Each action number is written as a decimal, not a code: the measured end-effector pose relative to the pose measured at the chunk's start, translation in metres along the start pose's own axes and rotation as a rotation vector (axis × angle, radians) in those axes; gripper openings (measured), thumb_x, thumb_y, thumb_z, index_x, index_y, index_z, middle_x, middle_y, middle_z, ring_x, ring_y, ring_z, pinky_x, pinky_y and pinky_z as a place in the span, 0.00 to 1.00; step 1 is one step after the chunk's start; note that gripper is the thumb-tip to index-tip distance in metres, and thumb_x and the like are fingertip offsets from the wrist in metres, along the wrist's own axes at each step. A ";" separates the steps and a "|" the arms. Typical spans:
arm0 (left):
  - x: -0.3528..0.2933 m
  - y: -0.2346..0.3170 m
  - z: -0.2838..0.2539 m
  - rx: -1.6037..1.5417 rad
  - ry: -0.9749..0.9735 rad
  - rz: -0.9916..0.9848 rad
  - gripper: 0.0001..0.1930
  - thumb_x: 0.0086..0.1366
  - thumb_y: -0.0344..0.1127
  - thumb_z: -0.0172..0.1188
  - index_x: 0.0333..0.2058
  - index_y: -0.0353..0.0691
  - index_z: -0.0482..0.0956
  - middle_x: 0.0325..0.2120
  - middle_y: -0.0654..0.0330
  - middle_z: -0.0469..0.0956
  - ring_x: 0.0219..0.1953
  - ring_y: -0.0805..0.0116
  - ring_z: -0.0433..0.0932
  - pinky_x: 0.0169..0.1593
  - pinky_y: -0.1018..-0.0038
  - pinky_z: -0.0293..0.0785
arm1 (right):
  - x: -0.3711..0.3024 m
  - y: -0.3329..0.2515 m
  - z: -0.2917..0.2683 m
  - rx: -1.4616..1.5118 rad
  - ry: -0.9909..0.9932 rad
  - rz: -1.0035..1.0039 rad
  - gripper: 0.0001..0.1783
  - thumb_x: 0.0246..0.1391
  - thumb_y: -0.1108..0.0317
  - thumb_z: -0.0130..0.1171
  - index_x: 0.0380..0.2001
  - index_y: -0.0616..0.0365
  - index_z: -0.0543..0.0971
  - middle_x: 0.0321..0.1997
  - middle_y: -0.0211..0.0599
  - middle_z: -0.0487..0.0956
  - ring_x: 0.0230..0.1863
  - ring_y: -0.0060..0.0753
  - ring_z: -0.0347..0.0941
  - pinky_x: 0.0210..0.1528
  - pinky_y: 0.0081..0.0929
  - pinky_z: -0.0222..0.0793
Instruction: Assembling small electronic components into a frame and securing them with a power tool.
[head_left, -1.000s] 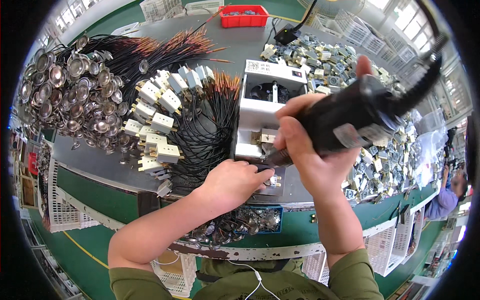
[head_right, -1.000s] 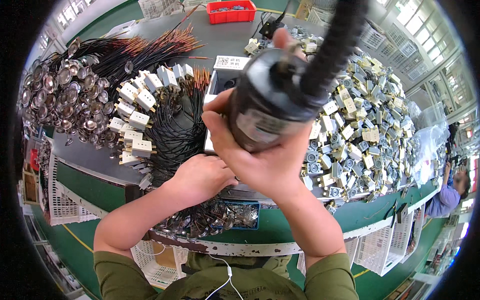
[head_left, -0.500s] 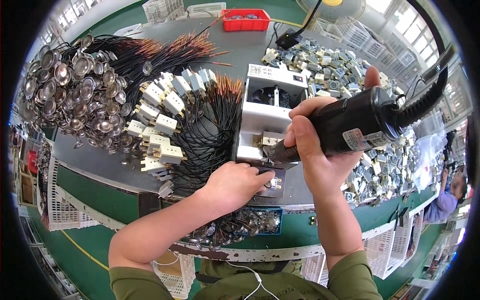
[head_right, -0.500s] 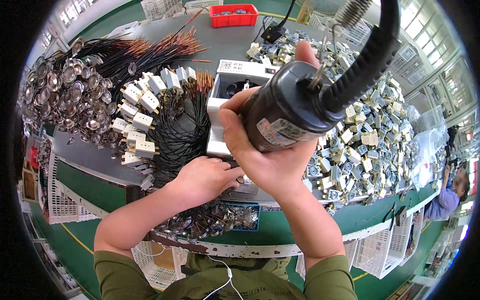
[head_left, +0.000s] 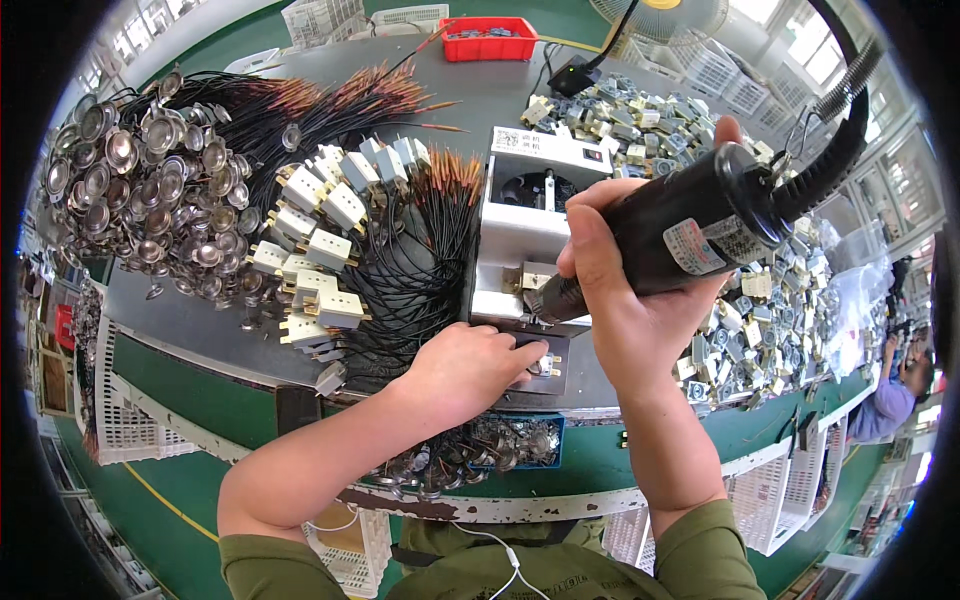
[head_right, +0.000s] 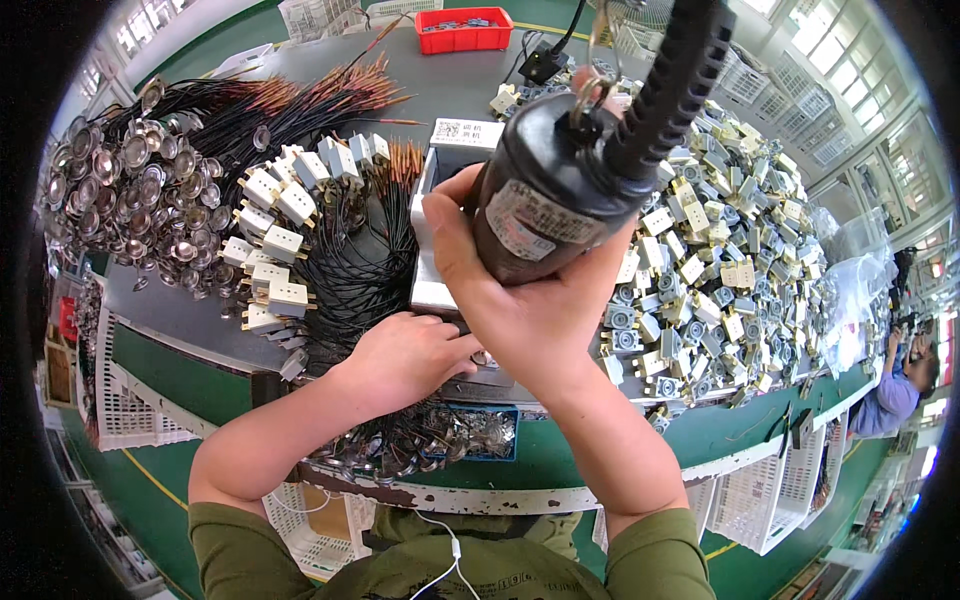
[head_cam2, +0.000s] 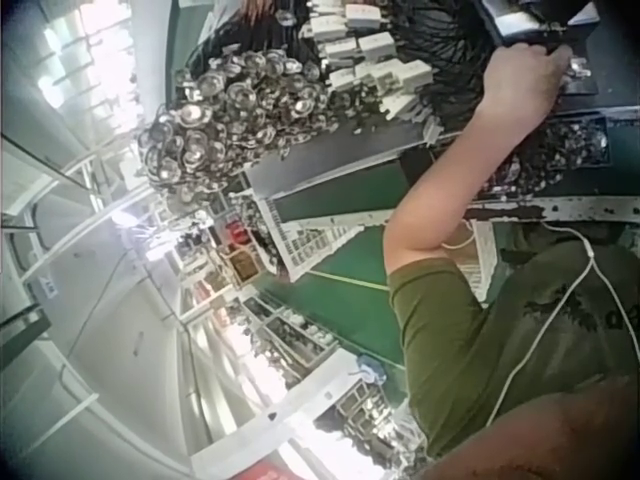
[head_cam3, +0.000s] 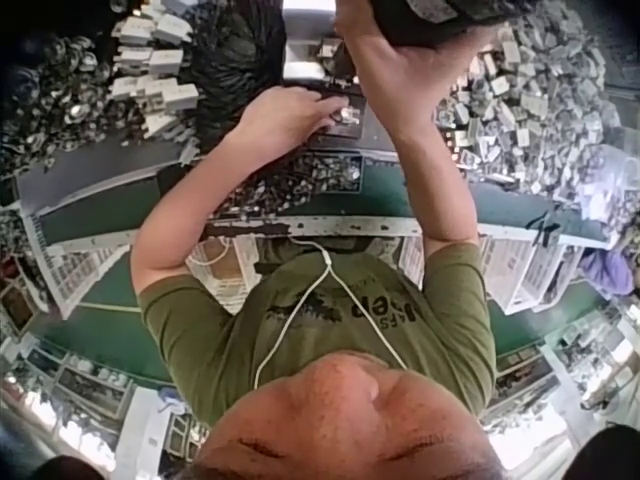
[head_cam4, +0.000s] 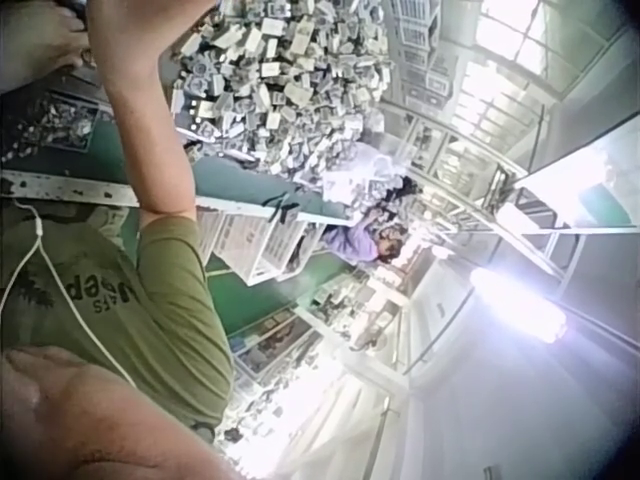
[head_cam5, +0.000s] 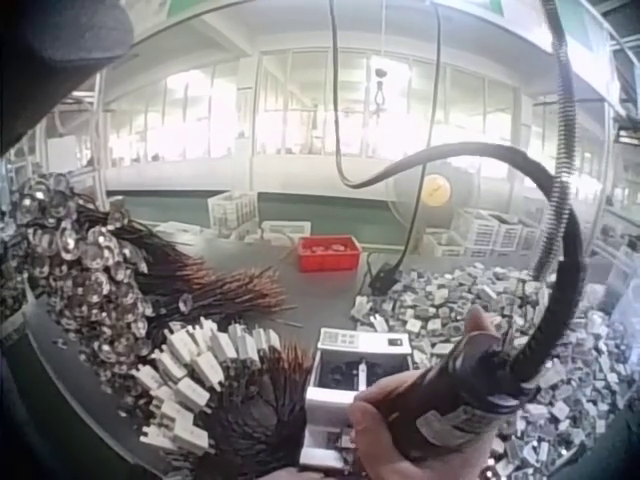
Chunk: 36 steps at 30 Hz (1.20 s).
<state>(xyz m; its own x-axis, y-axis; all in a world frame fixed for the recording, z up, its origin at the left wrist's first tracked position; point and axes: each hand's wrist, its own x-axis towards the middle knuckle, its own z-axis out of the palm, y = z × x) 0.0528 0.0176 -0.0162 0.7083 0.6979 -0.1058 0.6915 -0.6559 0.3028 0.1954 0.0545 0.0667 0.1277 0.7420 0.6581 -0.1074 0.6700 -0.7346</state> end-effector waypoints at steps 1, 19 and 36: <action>-0.001 0.000 0.002 0.000 -0.001 0.000 0.19 0.67 0.45 0.57 0.54 0.46 0.76 0.30 0.60 0.81 0.39 0.60 0.82 0.40 0.61 0.78 | 0.003 0.001 -0.002 0.050 -0.046 0.012 0.54 0.56 0.82 0.63 0.75 0.56 0.38 0.33 0.38 0.80 0.23 0.22 0.75 0.28 0.19 0.73; -0.003 -0.005 0.006 0.008 0.020 0.023 0.21 0.67 0.47 0.58 0.56 0.47 0.76 0.30 0.60 0.80 0.39 0.59 0.82 0.41 0.61 0.77 | 0.001 -0.003 -0.003 0.084 -0.079 0.119 0.55 0.53 0.84 0.62 0.75 0.55 0.38 0.33 0.37 0.80 0.24 0.21 0.75 0.27 0.19 0.74; -0.003 -0.004 0.008 -0.056 0.144 0.028 0.17 0.67 0.47 0.59 0.49 0.47 0.78 0.26 0.59 0.79 0.33 0.55 0.82 0.39 0.61 0.78 | -0.035 -0.015 -0.051 -0.104 -0.181 0.090 0.61 0.55 0.79 0.65 0.75 0.38 0.32 0.33 0.41 0.77 0.23 0.26 0.74 0.28 0.24 0.74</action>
<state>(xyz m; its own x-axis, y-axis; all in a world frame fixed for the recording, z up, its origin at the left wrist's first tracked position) 0.0491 0.0159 -0.0245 0.6969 0.7161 0.0390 0.6597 -0.6615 0.3567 0.2432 0.0169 0.0459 -0.0580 0.7973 0.6008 -0.0067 0.6015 -0.7988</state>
